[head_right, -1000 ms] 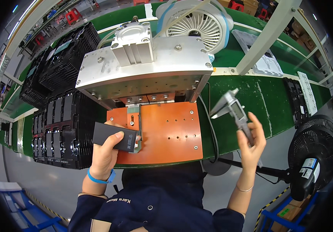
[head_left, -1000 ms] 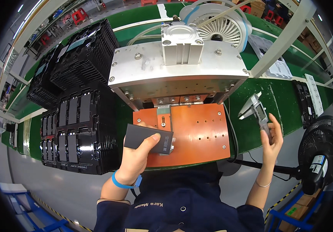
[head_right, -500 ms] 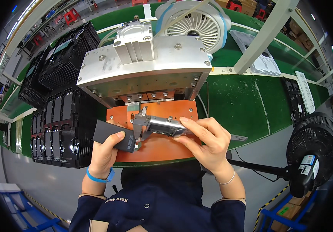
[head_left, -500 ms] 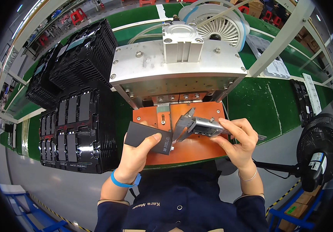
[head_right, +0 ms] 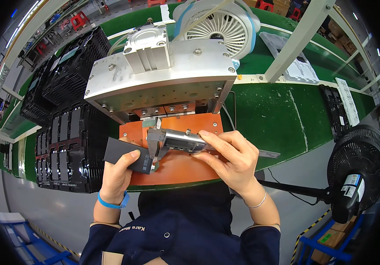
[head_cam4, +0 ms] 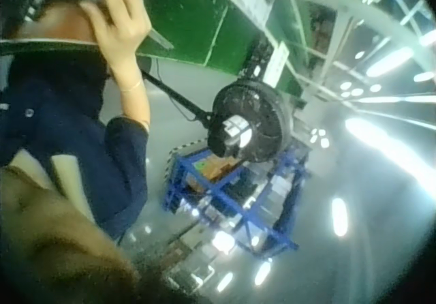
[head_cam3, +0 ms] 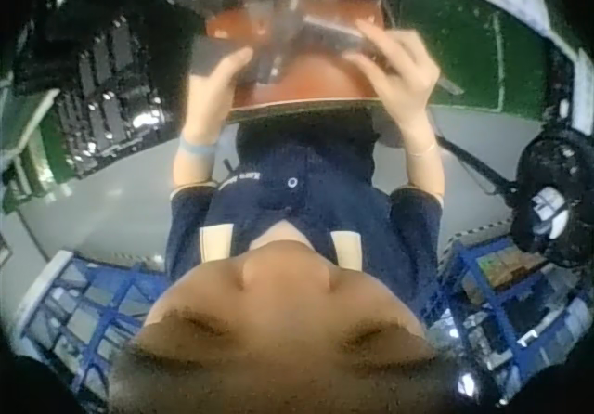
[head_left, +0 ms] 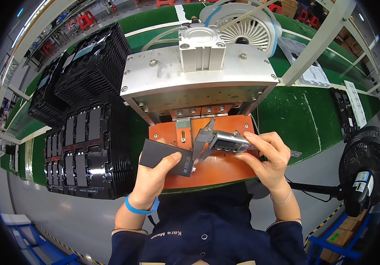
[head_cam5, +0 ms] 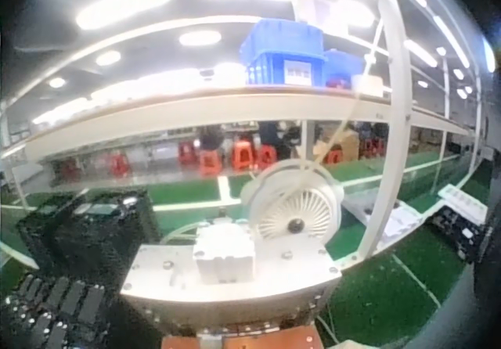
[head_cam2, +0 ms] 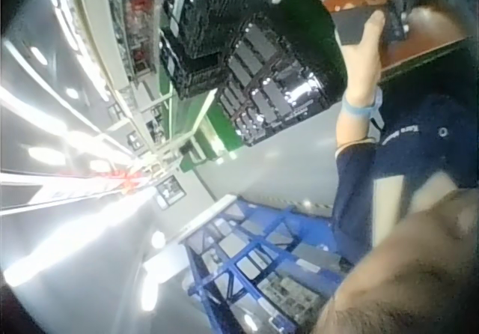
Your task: The person repeatedly picks up small black rectangular electronic components from a stack, places them into a metal jig on a workbench, and operates a pneumatic press to process them. After pressing, the person removes the component and places it back onto the stack. The person also uses a digital caliper to measure one component and uses a small tool to scrape or clean the surface of another component.
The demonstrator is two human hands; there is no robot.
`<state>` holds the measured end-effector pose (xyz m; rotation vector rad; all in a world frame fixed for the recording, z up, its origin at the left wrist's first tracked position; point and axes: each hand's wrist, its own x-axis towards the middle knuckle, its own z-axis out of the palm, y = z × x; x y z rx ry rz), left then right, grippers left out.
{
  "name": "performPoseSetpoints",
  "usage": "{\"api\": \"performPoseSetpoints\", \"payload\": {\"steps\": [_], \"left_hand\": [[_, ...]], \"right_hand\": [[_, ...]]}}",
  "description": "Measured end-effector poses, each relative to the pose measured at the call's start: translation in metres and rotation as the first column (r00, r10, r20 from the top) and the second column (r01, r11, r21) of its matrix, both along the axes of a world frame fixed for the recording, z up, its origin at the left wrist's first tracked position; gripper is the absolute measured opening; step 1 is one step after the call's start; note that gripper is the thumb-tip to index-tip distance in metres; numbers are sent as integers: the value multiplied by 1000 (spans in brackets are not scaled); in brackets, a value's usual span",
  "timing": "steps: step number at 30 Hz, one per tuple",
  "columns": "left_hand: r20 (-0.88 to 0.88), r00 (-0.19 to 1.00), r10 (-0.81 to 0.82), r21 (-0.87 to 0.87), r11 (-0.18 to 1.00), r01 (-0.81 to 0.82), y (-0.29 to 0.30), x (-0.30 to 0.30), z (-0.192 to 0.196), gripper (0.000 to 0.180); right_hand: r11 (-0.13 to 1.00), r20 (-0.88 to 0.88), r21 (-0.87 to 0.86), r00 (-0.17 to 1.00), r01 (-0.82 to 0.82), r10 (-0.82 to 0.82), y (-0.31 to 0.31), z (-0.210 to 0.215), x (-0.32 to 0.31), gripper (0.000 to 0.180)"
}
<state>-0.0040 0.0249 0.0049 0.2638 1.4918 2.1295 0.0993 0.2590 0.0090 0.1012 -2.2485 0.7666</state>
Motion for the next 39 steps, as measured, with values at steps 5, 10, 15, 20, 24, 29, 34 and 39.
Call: {"api": "performPoseSetpoints", "payload": {"steps": [5, 10, 15, 20, 24, 29, 34, 39], "left_hand": [[-36, 999, -11, 21, 1000, 11, -1, -1, -2, 9], [-8, 1000, -21, 5, 1000, 21, 3, 2, 7, 12], [10, 1000, -3, -13, 1000, 3, 1, 1, 3, 6], [33, 998, 53, -15, 999, -52, -1, 1, -6, 10], [39, 997, 73, -9, 997, -72, 2, 3, 0, 9], [38, 996, 78, -19, 997, -77, 3, 3, 2, 10], [6, 999, 53, -19, 998, -53, 2, 0, -5, 9], [-11, 1000, 19, -33, 999, -20, 1, 3, -1, 12]], "right_hand": [[1000, -3, -11, 1000, -5, 5, 1, -2, -2, 49], [1000, -9, -7, 1000, 18, -18, 1, -1, 0, 48], [1000, -50, 16, 999, -9, 10, 2, 2, 4, 49], [998, -31, 11, 998, -63, 63, -2, 3, 5, 48], [998, -34, -8, 997, -68, 68, -3, -1, 3, 49], [997, -26, -27, 997, -68, 68, -2, -3, 1, 50], [998, -27, -17, 998, -60, 59, 0, -4, 0, 48], [1000, 16, -21, 1000, -23, 24, -1, -5, 1, 49]]}}
